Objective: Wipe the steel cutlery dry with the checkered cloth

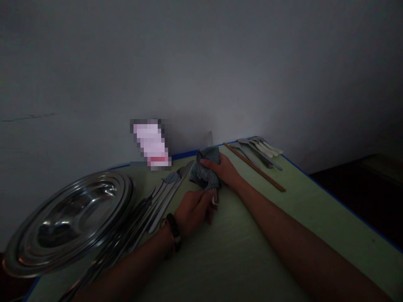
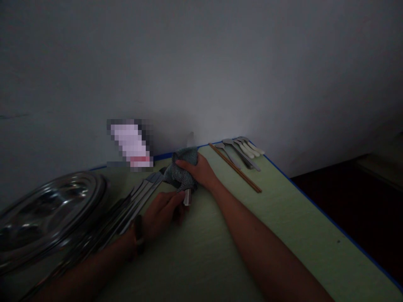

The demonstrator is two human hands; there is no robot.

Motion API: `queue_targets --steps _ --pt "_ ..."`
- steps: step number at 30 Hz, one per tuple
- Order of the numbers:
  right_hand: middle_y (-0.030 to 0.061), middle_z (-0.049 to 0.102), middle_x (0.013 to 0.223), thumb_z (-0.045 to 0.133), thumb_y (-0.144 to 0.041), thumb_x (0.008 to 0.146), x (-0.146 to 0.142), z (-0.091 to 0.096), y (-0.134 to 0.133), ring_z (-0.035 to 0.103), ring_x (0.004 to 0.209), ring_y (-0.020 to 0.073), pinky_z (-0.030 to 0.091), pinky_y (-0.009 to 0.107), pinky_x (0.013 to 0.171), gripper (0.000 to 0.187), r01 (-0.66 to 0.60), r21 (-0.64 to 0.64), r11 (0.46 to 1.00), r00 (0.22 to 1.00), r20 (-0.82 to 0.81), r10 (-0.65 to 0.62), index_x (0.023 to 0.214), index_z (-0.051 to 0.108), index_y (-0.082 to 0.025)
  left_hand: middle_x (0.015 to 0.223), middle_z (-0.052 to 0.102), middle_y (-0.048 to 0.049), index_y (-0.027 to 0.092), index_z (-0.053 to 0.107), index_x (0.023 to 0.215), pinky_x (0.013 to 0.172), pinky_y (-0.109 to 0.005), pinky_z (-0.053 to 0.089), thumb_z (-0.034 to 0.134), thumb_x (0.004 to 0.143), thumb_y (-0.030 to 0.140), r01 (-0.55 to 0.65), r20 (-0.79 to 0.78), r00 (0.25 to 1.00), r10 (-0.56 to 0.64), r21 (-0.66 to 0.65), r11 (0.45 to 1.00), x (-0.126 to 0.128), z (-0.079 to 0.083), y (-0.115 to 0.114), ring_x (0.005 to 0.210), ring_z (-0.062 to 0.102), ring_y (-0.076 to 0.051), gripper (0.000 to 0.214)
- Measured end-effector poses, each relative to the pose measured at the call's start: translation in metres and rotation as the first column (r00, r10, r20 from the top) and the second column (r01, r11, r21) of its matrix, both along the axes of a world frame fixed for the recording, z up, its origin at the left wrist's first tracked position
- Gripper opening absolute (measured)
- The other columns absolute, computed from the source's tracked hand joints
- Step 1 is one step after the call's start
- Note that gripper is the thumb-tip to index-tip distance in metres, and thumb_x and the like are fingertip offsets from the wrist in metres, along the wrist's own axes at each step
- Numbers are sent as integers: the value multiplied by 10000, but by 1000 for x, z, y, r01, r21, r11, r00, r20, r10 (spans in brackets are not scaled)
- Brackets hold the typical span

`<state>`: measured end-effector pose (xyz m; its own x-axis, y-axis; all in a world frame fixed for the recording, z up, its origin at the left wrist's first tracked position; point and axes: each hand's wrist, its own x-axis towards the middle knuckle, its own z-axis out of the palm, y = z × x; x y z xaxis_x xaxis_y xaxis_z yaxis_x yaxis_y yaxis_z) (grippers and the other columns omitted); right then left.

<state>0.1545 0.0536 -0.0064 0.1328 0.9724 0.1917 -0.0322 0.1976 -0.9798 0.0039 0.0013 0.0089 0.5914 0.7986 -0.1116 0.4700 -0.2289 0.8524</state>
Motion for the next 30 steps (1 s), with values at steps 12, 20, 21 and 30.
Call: queue_targets --steps 12,20,21,30 --pt "20 694 803 735 -407 629 1 -2 4 636 709 150 507 292 728 309 -39 -85 996 912 -410 1 827 637 -190 522 578 21 180 527 742 535 -248 429 305 934 397 41 57 997 -43 36 999 -1 3 0 500 550 -133 365" --pt "17 695 793 741 -386 635 2 -4 4 636 695 138 508 278 720 298 -84 -89 992 900 -433 38 830 643 -183 543 576 28 187 511 745 568 -246 423 275 960 399 89 -14 996 -88 106 990 -2 1 0 521 553 -127 383" --pt "18 698 801 743 -389 633 3 -4 4 638 697 137 508 277 721 306 -90 -85 992 900 -434 44 837 643 -182 542 571 26 186 512 745 570 -246 424 262 964 388 88 -1 996 -88 103 991 -1 0 0 520 550 -127 389" --pt "30 705 747 735 -466 614 9 0 4 668 815 196 520 315 758 363 -163 -173 971 823 -567 37 802 620 -177 591 541 37 186 508 798 569 -240 400 289 967 328 99 11 995 -102 148 984 -1 3 -2 543 514 -115 310"
